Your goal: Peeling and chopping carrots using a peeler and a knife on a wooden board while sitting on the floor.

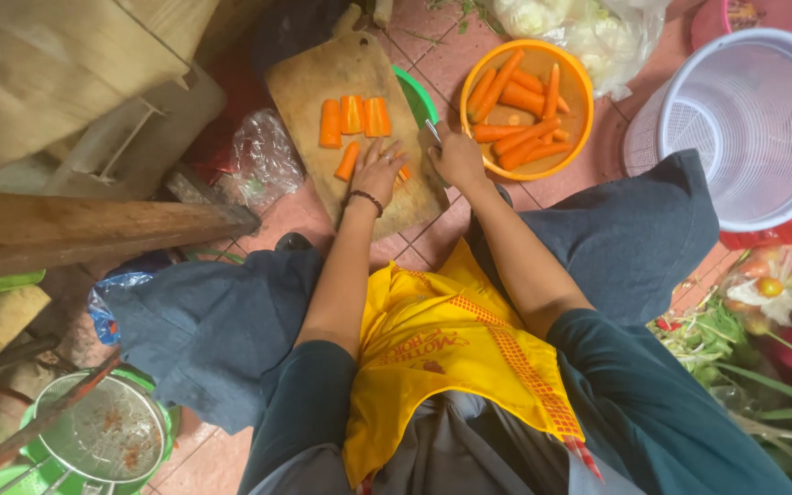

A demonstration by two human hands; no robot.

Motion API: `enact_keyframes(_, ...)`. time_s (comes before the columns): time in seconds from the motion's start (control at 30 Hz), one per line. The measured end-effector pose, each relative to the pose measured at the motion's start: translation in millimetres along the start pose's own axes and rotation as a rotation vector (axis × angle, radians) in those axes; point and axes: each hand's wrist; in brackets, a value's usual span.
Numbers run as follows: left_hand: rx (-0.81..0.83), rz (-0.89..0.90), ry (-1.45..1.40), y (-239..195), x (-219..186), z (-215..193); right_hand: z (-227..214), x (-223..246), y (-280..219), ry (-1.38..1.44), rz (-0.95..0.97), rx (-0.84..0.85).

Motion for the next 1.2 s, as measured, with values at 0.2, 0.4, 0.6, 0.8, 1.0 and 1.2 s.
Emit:
enact_keyframes(0.2, 0.109, -0.33, -0.287, -4.6, 3.6, -16.8, 22.1, 11.7, -5.2, 0.012, -0.011, 0.055)
enact_keyframes(0.4, -0.035, -0.491, -0.43, -16.1, -17.5, -0.2, 20.7, 35.4, -6.9, 0.016, -0.091, 0.083)
enact_keyframes(0.6, -0.032, -0.52, -0.387, -12.1, -21.2, -13.8, 19.1, 43.6, 0.1, -0.033, -0.108, 0.128)
enact_keyframes(0.8, 0.007, -0.613, -0.431, -3.4, -26.0, -29.6, -2.0, 62.1, 6.3, -0.056, -0.052, 0.085)
enact_keyframes(1.0, -0.007, -0.625, -0.451, -3.5, -24.2, -18.3, 9.0, 67.0, 9.3, -0.088, -0.125, 0.132)
enact_keyframes(1.2, -0.084, -0.588, -0.396, -5.6, -22.0, 2.9, 24.1, 67.4, 5.0, -0.139, -0.151, 0.099)
Point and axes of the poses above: each hand's wrist, its own y-axis towards the middle knuckle, its own z-axis out of the palm, x = y × z, and after that the axes turned 2 degrees about x, right-handed
